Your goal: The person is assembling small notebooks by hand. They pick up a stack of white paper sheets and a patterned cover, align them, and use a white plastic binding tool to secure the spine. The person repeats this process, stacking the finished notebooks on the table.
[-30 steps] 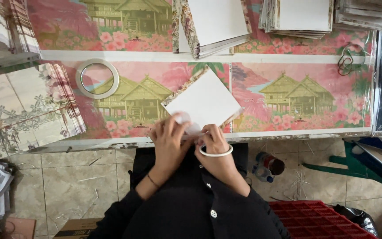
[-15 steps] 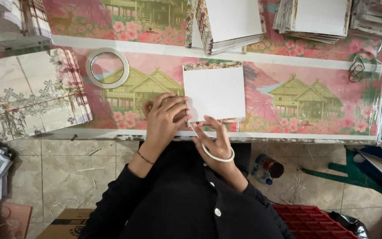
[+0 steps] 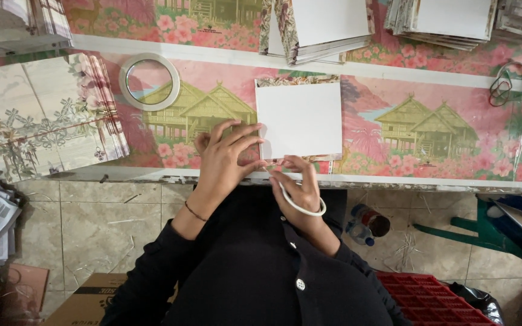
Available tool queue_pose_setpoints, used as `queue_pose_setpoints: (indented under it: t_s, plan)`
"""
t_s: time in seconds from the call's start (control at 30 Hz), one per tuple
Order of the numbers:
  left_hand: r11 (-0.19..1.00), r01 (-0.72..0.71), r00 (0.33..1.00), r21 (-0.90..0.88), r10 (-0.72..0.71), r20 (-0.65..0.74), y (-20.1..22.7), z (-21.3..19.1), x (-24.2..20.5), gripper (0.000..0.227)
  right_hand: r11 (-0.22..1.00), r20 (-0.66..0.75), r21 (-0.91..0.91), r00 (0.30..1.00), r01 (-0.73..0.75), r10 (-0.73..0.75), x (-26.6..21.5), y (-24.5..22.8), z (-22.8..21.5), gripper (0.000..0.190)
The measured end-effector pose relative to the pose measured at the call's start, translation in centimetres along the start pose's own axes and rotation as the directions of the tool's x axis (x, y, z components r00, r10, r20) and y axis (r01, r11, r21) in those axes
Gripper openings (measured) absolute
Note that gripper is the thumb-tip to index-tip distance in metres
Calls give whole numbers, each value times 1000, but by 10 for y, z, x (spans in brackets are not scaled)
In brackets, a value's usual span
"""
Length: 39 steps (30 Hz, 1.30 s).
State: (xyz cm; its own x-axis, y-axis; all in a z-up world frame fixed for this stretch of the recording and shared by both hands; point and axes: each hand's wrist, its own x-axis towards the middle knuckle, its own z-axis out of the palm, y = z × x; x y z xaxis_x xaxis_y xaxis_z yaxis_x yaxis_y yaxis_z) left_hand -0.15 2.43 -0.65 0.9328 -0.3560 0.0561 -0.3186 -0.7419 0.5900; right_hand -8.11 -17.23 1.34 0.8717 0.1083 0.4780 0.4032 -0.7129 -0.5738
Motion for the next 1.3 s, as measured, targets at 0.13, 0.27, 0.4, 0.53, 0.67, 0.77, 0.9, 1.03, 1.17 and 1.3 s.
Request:
queue_pose_setpoints:
  t_s: [0.13, 0.27, 0.4, 0.53, 0.67, 0.77, 0.9, 1.03, 1.17, 1.3]
  plan:
    - [1000, 3, 1000, -19, -3, 4, 3, -4, -2, 41, 996, -3, -33, 997, -77, 77, 7, 5, -8, 7]
    - [1000, 9, 1000, -3, -9, -8, 8, -5, -5, 31, 981, -20, 7, 981, -194, 194, 15, 11, -8, 14]
    - [999, 53, 998, -10, -53, 19, 21, -13, -3, 20, 973, -16, 27, 973, -229, 230, 15, 20, -3, 14]
    - [993, 84, 996, -82, -81, 40, 22, -15, 2, 17, 968, -10, 34, 968, -250, 251, 16, 19, -2, 14]
    - [992, 116, 992, -57, -113, 55, 17, -5, 1, 23, 970, -4, 24, 970, -242, 242, 15, 18, -2, 14]
    - [991, 119, 991, -68, -114, 66, 22, -13, 2, 22, 966, 6, 29, 966, -258, 258, 13, 19, -2, 11]
    - [989, 142, 986, -36, -138, 89, 23, -8, 3, 23, 967, 1, 33, 967, -253, 253, 16, 18, -3, 12]
    - [988, 153, 983, -30, -149, 106, 26, -11, 3, 25, 967, -2, 30, 968, -252, 252, 13, 23, -1, 12]
    - [988, 148, 982, -32, -143, 122, 26, -11, 3, 21, 963, 4, 35, 964, -266, 266, 12, 25, 1, 12]
    - [987, 154, 980, -39, -147, 136, 23, -11, 3, 17, 963, 11, 21, 963, -268, 268, 13, 24, 1, 12]
